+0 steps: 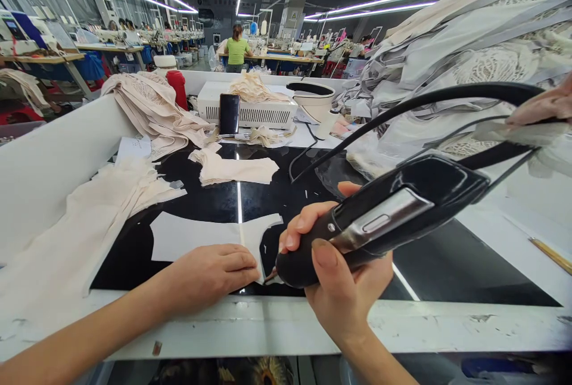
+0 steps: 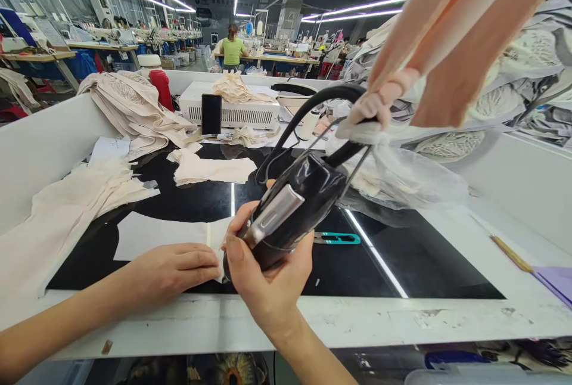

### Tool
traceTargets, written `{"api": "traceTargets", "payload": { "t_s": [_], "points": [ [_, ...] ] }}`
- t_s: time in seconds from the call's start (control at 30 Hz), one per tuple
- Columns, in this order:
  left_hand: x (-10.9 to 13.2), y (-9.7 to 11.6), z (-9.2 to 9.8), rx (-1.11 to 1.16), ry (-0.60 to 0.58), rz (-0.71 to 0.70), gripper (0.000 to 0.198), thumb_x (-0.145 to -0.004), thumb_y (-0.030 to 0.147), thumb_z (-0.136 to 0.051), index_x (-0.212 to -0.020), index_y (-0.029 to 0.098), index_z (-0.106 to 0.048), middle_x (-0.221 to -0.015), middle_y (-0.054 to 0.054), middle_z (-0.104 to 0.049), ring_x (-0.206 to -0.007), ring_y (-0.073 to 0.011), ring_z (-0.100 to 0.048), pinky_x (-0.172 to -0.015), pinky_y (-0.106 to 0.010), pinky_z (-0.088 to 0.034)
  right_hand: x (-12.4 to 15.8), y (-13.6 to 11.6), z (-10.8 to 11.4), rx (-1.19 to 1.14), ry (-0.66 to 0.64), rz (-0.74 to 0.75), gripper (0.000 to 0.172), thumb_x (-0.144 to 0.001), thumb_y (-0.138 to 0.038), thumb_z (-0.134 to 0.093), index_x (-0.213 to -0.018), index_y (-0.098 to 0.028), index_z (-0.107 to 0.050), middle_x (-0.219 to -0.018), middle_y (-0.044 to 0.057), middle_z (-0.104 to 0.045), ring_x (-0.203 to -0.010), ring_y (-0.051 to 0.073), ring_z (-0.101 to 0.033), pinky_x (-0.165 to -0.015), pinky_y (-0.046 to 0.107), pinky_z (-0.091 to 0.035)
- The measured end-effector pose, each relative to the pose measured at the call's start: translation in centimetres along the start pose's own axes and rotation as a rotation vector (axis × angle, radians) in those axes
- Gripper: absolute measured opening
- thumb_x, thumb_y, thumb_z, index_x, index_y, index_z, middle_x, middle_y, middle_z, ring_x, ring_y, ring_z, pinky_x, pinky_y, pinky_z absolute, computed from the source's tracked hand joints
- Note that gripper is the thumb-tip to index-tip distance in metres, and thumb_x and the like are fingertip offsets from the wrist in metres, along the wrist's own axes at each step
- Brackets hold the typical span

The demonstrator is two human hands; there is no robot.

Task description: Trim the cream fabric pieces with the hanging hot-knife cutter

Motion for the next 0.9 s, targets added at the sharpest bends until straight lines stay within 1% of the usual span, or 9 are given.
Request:
{"api": "traceTargets", "payload": {
  "t_s": [0.1, 0.2, 0.37, 0.5, 0.77, 0.9],
  "points": [
    [0.11, -0.07, -0.16, 0.001, -0.001, 0.009, 0.026, -0.106, 0.008, -0.047, -0.126, 0.011, -0.064, -0.117, -0.012, -0.072, -0.114, -0.0212, -0.068, -0.104, -0.033, -0.056, -0.05, 0.02, 0.01, 0.006, -0.002, 0.000, 0.047, -0.085, -0.033, -0.083, -0.125, -0.032, -0.060, -0.082, -0.004, -0.069, -0.057, 0.011, -0.064, -0.053, 0.026, -0.057],
    [0.23, -0.03, -0.33, -0.005, -0.004, -0.001, 0.028, -0.105, 0.008, -0.046, -0.127, 0.010, -0.063, -0.118, -0.012, -0.072, -0.115, -0.0219, -0.067, -0.106, -0.034, -0.055, -0.16, 0.01, -0.01, 0.013, 0.001, -0.001, 0.046, -0.085, -0.033, -0.083, -0.124, -0.031, -0.060, -0.081, -0.004, -0.069, -0.057, 0.011, -0.063, -0.052, 0.026, -0.057],
    [0.45, -0.27, -0.40, -0.009, -0.011, 0.005, 0.028, -0.106, 0.009, -0.044, -0.127, 0.010, -0.063, -0.119, -0.012, -0.071, -0.114, -0.0217, -0.067, -0.106, -0.033, -0.054, -0.35, -0.28, 0.13, 0.022, 0.047, 0.013, 0.050, -0.083, -0.034, -0.083, -0.125, -0.030, -0.056, -0.080, -0.005, -0.068, -0.054, 0.012, -0.063, -0.048, 0.027, -0.055],
    [0.52, -0.20, -0.48, -0.017, -0.015, 0.001, 0.030, -0.105, 0.007, -0.044, -0.129, 0.010, -0.062, -0.118, -0.012, -0.071, -0.115, -0.0207, -0.067, -0.108, -0.033, -0.053, -0.46, -0.26, 0.31, 0.040, 0.064, 0.019, 0.052, -0.082, -0.036, -0.085, -0.125, -0.030, -0.056, -0.079, -0.005, -0.067, -0.053, 0.013, -0.063, -0.049, 0.028, -0.055],
    [0.29, -0.22, -0.76, 0.008, -0.023, 0.028, 0.030, -0.109, 0.011, -0.040, -0.130, 0.013, -0.061, -0.119, -0.011, -0.071, -0.116, -0.0200, -0.066, -0.108, -0.036, -0.055, -0.37, 0.15, 0.25, 0.043, 0.026, 0.015, 0.051, -0.083, -0.037, -0.084, -0.125, -0.031, -0.057, -0.081, -0.004, -0.066, -0.055, 0.013, -0.063, -0.051, 0.028, -0.057],
    [0.37, -0.26, -0.90, 0.011, -0.030, 0.029, 0.030, -0.110, 0.012, -0.039, -0.131, 0.013, -0.060, -0.120, -0.010, -0.071, -0.117, -0.0203, -0.065, -0.109, -0.035, -0.053, -0.21, 0.30, 0.24, 0.037, 0.016, 0.001, 0.051, -0.084, -0.036, -0.084, -0.126, -0.032, -0.056, -0.083, -0.004, -0.066, -0.057, 0.012, -0.063, -0.052, 0.027, -0.057]
  ]
}}
Point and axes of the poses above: each hand's wrist, its own x-axis away from the middle knuckle, its own z-axis out of the back of the hand, y = z × x, the point moved 10 cm from there along -x, towards the middle knuckle
